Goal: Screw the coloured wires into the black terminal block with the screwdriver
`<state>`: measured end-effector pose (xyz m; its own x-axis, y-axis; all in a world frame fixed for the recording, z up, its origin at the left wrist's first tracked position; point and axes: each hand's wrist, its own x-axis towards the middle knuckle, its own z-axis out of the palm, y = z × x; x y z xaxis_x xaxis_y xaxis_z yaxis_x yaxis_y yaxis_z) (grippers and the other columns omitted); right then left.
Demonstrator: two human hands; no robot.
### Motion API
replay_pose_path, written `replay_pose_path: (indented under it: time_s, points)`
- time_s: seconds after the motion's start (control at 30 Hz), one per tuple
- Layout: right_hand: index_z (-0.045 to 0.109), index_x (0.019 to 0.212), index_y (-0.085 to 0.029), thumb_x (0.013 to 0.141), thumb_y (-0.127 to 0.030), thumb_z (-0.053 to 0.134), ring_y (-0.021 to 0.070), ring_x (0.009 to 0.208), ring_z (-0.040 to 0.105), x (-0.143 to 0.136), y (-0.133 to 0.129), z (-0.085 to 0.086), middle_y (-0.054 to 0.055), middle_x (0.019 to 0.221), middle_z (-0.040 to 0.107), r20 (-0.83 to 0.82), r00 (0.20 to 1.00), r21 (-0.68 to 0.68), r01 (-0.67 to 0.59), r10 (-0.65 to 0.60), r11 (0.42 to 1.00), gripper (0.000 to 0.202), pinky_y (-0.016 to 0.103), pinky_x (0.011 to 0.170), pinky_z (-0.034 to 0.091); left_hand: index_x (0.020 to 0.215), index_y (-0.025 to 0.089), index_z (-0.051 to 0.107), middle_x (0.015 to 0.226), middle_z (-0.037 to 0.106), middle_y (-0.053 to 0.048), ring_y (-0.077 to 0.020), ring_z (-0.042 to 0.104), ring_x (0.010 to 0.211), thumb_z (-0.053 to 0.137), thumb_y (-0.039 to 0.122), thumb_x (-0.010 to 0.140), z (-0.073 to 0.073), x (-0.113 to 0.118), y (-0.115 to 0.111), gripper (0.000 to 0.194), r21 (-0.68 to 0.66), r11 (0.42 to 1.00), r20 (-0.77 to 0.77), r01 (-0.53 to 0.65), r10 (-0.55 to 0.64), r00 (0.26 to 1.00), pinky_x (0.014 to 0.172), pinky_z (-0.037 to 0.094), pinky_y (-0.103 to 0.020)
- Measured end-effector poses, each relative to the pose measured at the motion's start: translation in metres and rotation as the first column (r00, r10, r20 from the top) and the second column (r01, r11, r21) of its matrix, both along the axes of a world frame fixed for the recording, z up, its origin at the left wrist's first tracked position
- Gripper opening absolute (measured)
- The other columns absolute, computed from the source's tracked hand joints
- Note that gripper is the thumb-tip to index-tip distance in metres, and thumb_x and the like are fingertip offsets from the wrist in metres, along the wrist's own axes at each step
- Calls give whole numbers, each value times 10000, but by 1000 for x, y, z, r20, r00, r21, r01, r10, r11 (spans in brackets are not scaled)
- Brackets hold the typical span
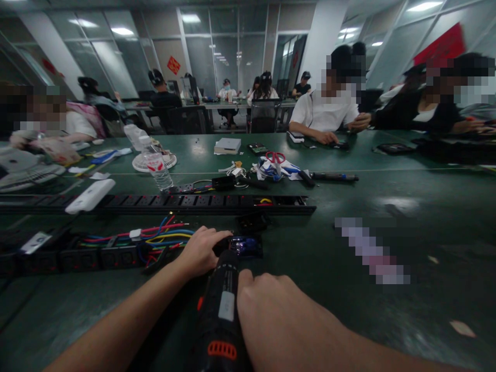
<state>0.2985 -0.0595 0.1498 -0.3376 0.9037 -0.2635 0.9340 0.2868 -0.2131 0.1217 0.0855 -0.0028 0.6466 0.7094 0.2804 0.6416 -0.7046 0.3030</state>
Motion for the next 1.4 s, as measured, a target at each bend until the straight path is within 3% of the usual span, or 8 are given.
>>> replay_pose_path:
  time_s: [0.1, 0.23, 0.3, 0.57, 0.9, 1.0, 1.17, 1.4]
  points:
    - [650, 1151, -123, 662, -199, 762, 293, 789, 670, -2, -1, 7, 107, 971, 678, 44, 999, 50, 10, -12, 999, 508, 433, 723, 597, 1196, 237, 618, 974, 706, -45, -212, 613, 848, 649, 423, 814, 0, 0, 0, 426, 6, 1000, -1, -1, 1, 1000, 789, 388, -349]
    - [656, 1136, -106, 655, -207, 776, 297, 732, 674, -4, 6, 19, 104, 922, 683, 39, 999, -159, -14, 21, 987, 506, 438, 671, 604, 1193, 237, 617, 986, 712, -43, -212, 617, 862, 660, 408, 804, 0, 0, -1, 428, 2, 1000, 6, 5, -5, 1000, 784, 381, -347]
    - [645, 1144, -109, 670, -198, 765, 288, 743, 676, -5, 9, 21, 103, 927, 681, 43, 999, -131, 0, 5, 991, 497, 409, 669, 598, 1192, 240, 618, 978, 713, -43, -211, 618, 863, 662, 401, 804, 0, 0, -2, 423, 0, 1000, 2, 2, -2, 1000, 783, 380, -347]
    - [664, 1109, -94, 649, -218, 789, 306, 757, 675, -3, 9, 14, 111, 932, 682, 35, 999, -114, -16, 21, 993, 492, 461, 710, 607, 1174, 244, 621, 935, 709, -36, -209, 614, 844, 653, 411, 811, 2, 1, -2, 401, 7, 1000, 8, 1, -1, 1000, 762, 371, -341]
    - [652, 1155, -87, 670, -192, 775, 323, 791, 679, -6, 17, 21, 124, 969, 682, 66, 997, -186, -18, 31, 982, 512, 490, 737, 611, 1175, 241, 619, 925, 707, -36, -212, 610, 836, 645, 438, 820, 0, 1, -2, 407, 21, 1000, 11, 6, -6, 1000, 756, 367, -341]
    - [657, 1101, -111, 655, -217, 786, 293, 753, 672, -3, 13, 13, 102, 921, 681, 59, 998, -172, 8, 2, 985, 477, 440, 708, 602, 1171, 242, 619, 924, 709, -33, -212, 610, 834, 649, 446, 818, 0, 1, -1, 409, 27, 1000, 6, 10, -10, 1000, 749, 365, -343]
    - [644, 1106, -145, 709, -270, 705, 220, 763, 648, -2, 3, 3, 83, 845, 657, -63, 998, -7, 27, -27, 1000, 420, 279, 698, 535, 1171, 244, 618, 959, 711, -31, -210, 615, 841, 642, 463, 824, 0, 1, -1, 411, 32, 999, 10, 9, -10, 1000, 756, 374, -344]
    - [634, 1136, -149, 717, -330, 690, 224, 776, 638, -3, 3, 2, 84, 820, 647, -117, 993, 42, 30, -25, 999, 460, 269, 679, 516, 1175, 247, 617, 963, 711, -33, -212, 617, 850, 641, 475, 825, 1, 1, -1, 418, 28, 1000, 3, 3, -3, 1000, 762, 376, -340]
